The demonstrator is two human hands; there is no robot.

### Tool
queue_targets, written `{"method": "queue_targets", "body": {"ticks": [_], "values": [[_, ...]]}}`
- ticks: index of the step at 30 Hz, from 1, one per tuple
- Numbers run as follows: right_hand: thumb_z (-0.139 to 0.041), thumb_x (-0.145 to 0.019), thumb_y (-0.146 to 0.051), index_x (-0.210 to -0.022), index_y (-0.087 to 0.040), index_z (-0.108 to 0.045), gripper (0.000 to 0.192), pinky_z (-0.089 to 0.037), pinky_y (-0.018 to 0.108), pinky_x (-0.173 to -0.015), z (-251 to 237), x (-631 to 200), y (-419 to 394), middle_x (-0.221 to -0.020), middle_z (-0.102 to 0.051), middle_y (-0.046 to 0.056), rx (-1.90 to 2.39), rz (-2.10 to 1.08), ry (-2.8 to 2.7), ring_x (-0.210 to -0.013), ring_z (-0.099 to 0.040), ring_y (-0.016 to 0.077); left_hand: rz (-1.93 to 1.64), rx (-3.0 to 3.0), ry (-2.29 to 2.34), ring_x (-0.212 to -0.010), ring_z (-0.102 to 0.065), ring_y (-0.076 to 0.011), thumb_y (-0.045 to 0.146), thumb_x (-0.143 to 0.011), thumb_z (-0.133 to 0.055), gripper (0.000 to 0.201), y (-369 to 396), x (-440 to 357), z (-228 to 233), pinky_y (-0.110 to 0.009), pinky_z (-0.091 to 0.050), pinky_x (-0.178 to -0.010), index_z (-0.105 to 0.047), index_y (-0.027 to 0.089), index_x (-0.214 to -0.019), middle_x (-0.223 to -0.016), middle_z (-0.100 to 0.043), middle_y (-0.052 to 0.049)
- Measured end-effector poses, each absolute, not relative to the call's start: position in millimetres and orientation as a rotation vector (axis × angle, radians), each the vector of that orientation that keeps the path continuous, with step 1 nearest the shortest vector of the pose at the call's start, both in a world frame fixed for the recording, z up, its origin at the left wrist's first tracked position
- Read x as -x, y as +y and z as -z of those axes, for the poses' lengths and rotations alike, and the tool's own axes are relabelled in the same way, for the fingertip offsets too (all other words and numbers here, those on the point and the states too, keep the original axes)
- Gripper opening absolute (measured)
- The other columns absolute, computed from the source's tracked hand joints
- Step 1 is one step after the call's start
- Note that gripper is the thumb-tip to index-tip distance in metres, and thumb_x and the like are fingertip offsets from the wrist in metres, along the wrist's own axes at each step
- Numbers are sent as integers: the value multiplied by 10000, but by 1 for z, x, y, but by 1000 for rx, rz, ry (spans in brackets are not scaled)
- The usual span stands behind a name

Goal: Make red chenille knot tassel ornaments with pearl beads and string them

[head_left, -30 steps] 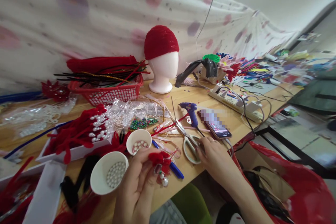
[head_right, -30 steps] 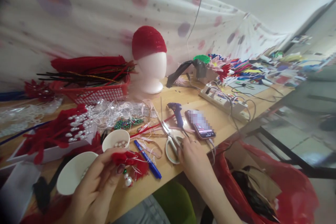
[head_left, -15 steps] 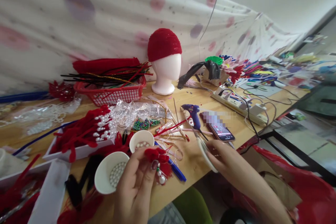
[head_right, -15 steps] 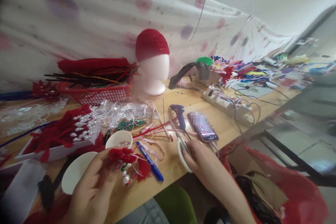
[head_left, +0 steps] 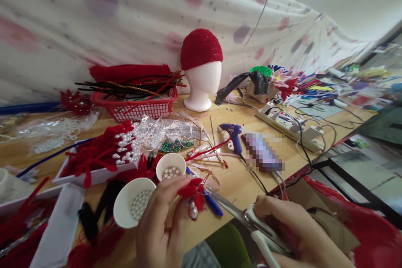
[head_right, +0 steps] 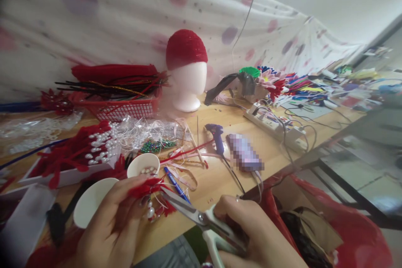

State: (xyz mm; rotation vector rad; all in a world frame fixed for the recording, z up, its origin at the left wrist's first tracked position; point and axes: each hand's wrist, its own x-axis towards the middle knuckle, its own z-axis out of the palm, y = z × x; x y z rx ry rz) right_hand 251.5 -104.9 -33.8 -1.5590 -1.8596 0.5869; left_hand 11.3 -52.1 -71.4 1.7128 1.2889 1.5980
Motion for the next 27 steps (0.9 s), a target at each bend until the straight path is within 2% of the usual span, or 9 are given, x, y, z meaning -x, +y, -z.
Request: {"method": "queue_targets", "body": {"ticks": [3,6,10,14,17,21,24,27], "values": [[-754,-808,-468,-857,-247,-664,244,-532,215,-497,23,-250,-97,-791,-727,40,1502,-565,-1978,-597,-656,168,-1598,-1652,1239,-1077,-726,-191,115,-923,-604,329,-52,-9,70,-288,-578,-966,-722,329,-1142,-1126,-776,6],[-723,-844,-447,-811,-244,-626,227,-473,224,-456,18,-249,-91,-689,-684,19,1447,-531,-2078,-509,-579,142,-1529,-1525,1147,-990,-761,-183,151,-928,-623,288,-50,-8,69,-225,-617,-846,-744,331,-1119,-1101,-790,1],[-697,-874,-397,-832,-242,-604,186,-440,244,-480,21,-252,-90,-729,-698,30,1402,-441,-2131,-533,-579,145,-1455,-1415,1056,-817,-781,-166,228,-927,-659,209,-47,-9,68,-168,-622,-688,-769,308,-1085,-1023,-811,-21],[-700,-865,-322,-857,-243,-608,122,-434,240,-507,22,-255,-93,-702,-679,14,1412,-412,-2181,-537,-568,139,-1467,-1351,1059,-794,-770,-182,252,-922,-666,178,-49,-12,62,-182,-624,-627,-785,291,-1048,-997,-801,-37],[-692,-857,-276,-864,-242,-596,102,-433,237,-518,19,-255,-94,-703,-677,11,1424,-377,-2212,-546,-576,139,-1468,-1376,1024,-705,-753,-161,240,-922,-661,187,-51,-14,58,-172,-604,-547,-790,299,-1044,-1003,-792,-35],[-685,-861,-239,-897,-252,-547,143,-418,222,-508,16,-255,-91,-709,-658,-14,1365,-295,-2271,-538,-572,123,-1463,-1409,989,-734,-762,-145,182,-927,-645,262,-50,-13,55,-141,-597,-557,-781,356,-1068,-1008,-790,1],[-683,-861,-216,-940,-259,-513,193,-390,222,-490,15,-258,-89,-695,-621,-36,1308,-231,-2313,-516,-546,113,-1449,-1429,977,-787,-772,-155,164,-929,-638,279,-49,-13,56,-134,-601,-574,-782,351,-1078,-1032,-791,-6],[-650,-868,-200,-972,-259,-493,197,-367,241,-483,16,-260,-88,-704,-607,-33,1293,-147,-2348,-518,-536,123,-1438,-1424,966,-728,-760,-151,201,-938,-633,248,-48,-14,57,-146,-601,-545,-784,329,-1087,-1035,-791,-24]]}}
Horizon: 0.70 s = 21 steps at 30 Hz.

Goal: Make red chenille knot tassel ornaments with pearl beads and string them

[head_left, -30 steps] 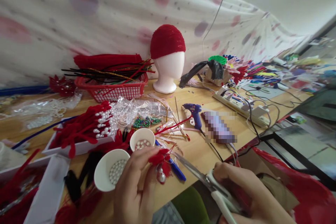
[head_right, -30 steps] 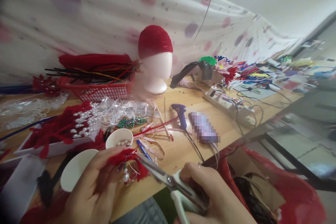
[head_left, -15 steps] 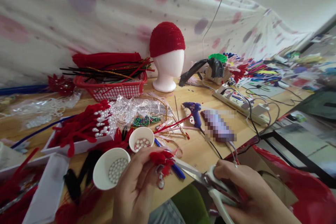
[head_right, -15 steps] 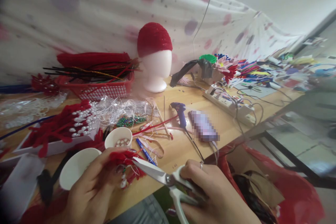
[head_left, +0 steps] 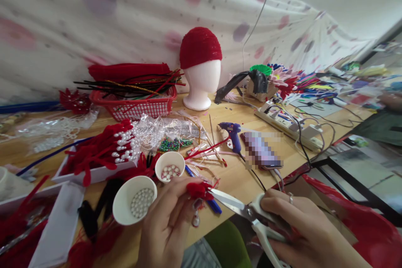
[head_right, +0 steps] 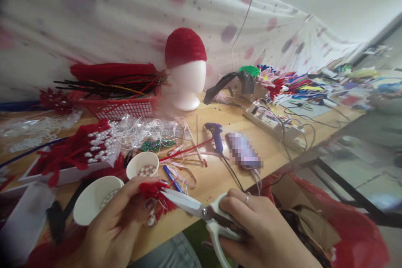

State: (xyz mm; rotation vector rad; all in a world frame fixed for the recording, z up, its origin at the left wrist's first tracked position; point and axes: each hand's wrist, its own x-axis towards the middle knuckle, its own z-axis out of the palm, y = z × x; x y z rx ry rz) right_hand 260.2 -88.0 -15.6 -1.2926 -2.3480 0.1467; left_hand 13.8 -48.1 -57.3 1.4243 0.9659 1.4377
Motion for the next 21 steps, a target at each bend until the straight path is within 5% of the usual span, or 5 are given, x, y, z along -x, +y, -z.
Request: {"method": "queue_targets", "body": {"ticks": [6,16,21], "values": [[-597,-887,-173,-1030,-248,-490,195,-349,261,-483,14,-269,-87,-733,-619,-21,1293,-52,-2439,-534,-567,129,-1380,-1399,949,-526,-660,-107,300,-944,-632,220,-48,-15,55,-193,-603,-501,-787,314,-1099,-1058,-785,-44],[-517,-985,-262,-1010,-233,-520,39,-371,262,-477,7,-273,-85,-742,-673,4,1247,173,-2482,-514,-589,135,-1304,-1285,845,-577,-657,-107,271,-943,-640,207,-48,-15,50,-185,-589,-536,-790,335,-1070,-980,-757,-15],[-407,-1048,-307,-1004,-224,-531,155,-391,253,-492,10,-275,-83,-780,-698,24,1231,230,-2500,-526,-605,130,-1249,-1303,800,-596,-654,-91,223,-958,-615,248,-44,-14,51,-181,-590,-585,-776,365,-1081,-1005,-739,3]]}}
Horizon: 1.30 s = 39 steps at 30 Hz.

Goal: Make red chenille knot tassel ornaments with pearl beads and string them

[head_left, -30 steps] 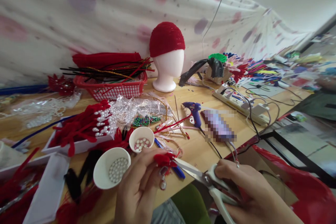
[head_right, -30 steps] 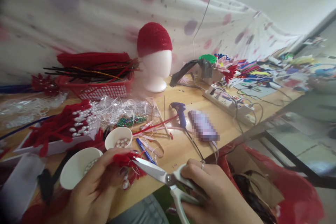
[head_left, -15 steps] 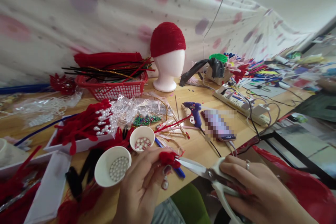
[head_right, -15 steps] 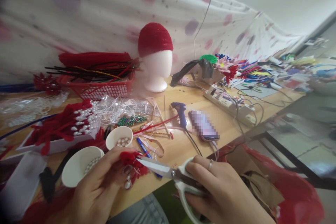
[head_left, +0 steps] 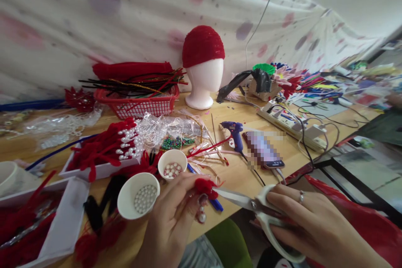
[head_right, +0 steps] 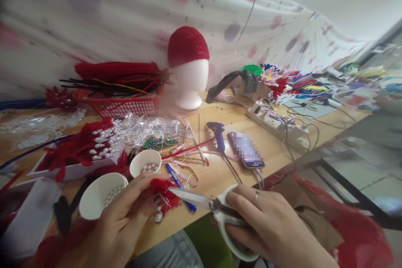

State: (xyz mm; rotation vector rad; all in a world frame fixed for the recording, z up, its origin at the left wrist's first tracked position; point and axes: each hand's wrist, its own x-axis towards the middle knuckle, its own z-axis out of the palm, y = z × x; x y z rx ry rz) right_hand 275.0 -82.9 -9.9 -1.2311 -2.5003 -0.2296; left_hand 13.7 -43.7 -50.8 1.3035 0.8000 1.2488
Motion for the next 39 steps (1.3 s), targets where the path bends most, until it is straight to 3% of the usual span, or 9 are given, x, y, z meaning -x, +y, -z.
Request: {"method": "queue_targets", "body": {"ticks": [5,11,16,21,24,28,31,34,39], "values": [[-527,-984,-344,-976,-244,-554,104,-412,221,-468,28,-278,-77,-643,-644,-37,1443,75,-2277,-471,-577,125,-1265,-1164,829,-620,-662,-111,281,-943,-646,146,-43,-12,55,-194,-585,-592,-769,289,-1022,-990,-756,-27],[-550,-852,-540,-720,-248,-543,321,-436,276,-431,64,-270,-48,-512,-596,-7,1915,-55,-1924,-429,-590,192,-1319,-1087,903,-766,-698,-166,340,-933,-657,165,-44,-14,58,-217,-580,-668,-729,231,-1034,-966,-750,-62],[-531,-860,-528,-702,-246,-567,325,-463,311,-464,97,-275,-23,-579,-675,63,1980,-25,-2058,-513,-678,260,-1257,-1202,927,-912,-671,-175,335,-992,-556,190,-48,-15,50,-265,-542,-884,-682,231,-1089,-1062,-730,-70],[-456,-866,-341,-682,-237,-640,280,-518,372,-549,97,-279,-8,-701,-722,117,1632,182,-2283,-618,-703,293,-1197,-1216,843,-852,-627,-183,359,-1013,-482,220,-46,-16,45,-288,-539,-772,-583,185,-1102,-1081,-704,-116],[-491,-923,-361,-886,-220,-709,262,-579,367,-598,76,-259,-14,-879,-777,118,1456,178,-2147,-746,-751,299,-1244,-1150,820,-938,-633,-201,357,-1010,-488,206,-42,-17,46,-329,-503,-872,-567,181,-1082,-1100,-700,-120],[-573,-961,-308,-1263,-301,-647,311,-619,304,-854,55,-211,-30,-1202,-746,70,1142,-251,-2017,-1048,-743,239,-1282,-993,652,-1024,-659,-223,355,-980,-555,180,-39,-14,45,-350,-461,-943,-563,181,-1027,-1095,-719,-117],[-561,-993,-292,-1408,-351,-539,420,-615,278,-896,58,-185,-31,-1326,-698,73,1017,-717,-1782,-1130,-722,216,-1272,-897,556,-1060,-677,-244,379,-946,-620,212,-38,-9,42,-340,-479,-895,-585,185,-1024,-1103,-735,-117],[-637,-961,-325,-1367,-342,-574,411,-624,290,-877,63,-175,-21,-1269,-728,88,907,-994,-1573,-1085,-741,223,-1234,-851,519,-1118,-672,-272,402,-910,-668,263,-36,-5,43,-351,-495,-888,-620,181,-1044,-1153,-737,-131],[-802,-816,-400,-1127,-246,-724,356,-642,274,-755,56,-177,-7,-1014,-798,102,918,-1146,-1524,-869,-780,225,-1177,-782,486,-1117,-696,-298,386,-857,-715,286,-29,-6,46,-364,-508,-876,-642,173,-1034,-1051,-781,-129]]}}
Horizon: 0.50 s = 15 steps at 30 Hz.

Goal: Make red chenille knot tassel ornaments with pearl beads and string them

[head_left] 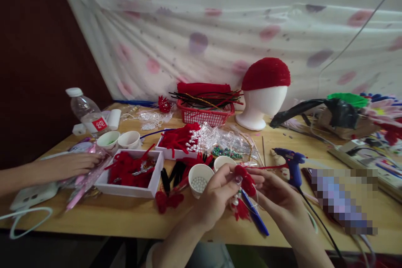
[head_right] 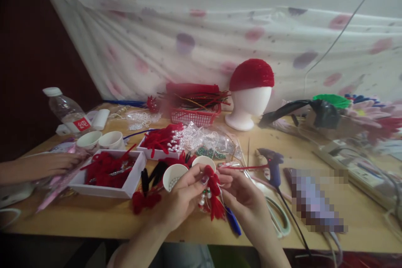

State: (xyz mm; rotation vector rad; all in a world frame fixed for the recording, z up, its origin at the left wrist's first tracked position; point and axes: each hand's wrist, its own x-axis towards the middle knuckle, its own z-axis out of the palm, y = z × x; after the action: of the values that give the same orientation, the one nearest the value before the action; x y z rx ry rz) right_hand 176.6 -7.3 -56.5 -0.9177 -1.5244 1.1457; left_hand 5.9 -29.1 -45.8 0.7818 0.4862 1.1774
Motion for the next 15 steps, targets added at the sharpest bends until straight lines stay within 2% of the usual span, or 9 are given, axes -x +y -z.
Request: {"method": "queue_targets", "body": {"ticks": [3,7,11,13,15], "values": [[-838,-748,-471,-973,-189,-769,367,-643,286,-702,55,-181,-5,-861,-801,108,1017,-1119,-1568,-709,-762,213,-1177,-812,526,-1104,-707,-308,397,-849,-725,290,-27,-6,41,-376,-517,-870,-640,170,-1008,-1009,-791,-136],[-832,-743,-461,-842,-193,-805,287,-642,307,-674,58,-191,-2,-816,-800,107,1090,-1022,-1602,-703,-759,237,-1182,-812,537,-1034,-736,-305,400,-844,-738,272,-26,-2,33,-392,-533,-867,-635,180,-966,-944,-795,-121],[-786,-785,-414,-851,-222,-835,208,-642,327,-687,53,-205,-5,-838,-806,93,1143,-798,-1567,-742,-764,254,-1229,-727,600,-978,-744,-263,390,-803,-783,282,-25,-4,32,-336,-536,-842,-643,184,-934,-950,-789,-90],[-750,-820,-383,-908,-225,-836,200,-639,319,-703,49,-214,-11,-822,-801,77,1202,-672,-1576,-728,-758,237,-1276,-689,635,-937,-742,-230,376,-779,-812,297,-25,-6,33,-295,-538,-803,-661,179,-941,-980,-786,-79],[-720,-854,-365,-962,-217,-819,209,-627,282,-654,46,-222,-19,-791,-788,61,1261,-608,-1568,-666,-741,206,-1306,-672,663,-871,-736,-193,375,-769,-832,312,-25,-10,36,-257,-543,-743,-680,176,-955,-979,-784,-67]]}}
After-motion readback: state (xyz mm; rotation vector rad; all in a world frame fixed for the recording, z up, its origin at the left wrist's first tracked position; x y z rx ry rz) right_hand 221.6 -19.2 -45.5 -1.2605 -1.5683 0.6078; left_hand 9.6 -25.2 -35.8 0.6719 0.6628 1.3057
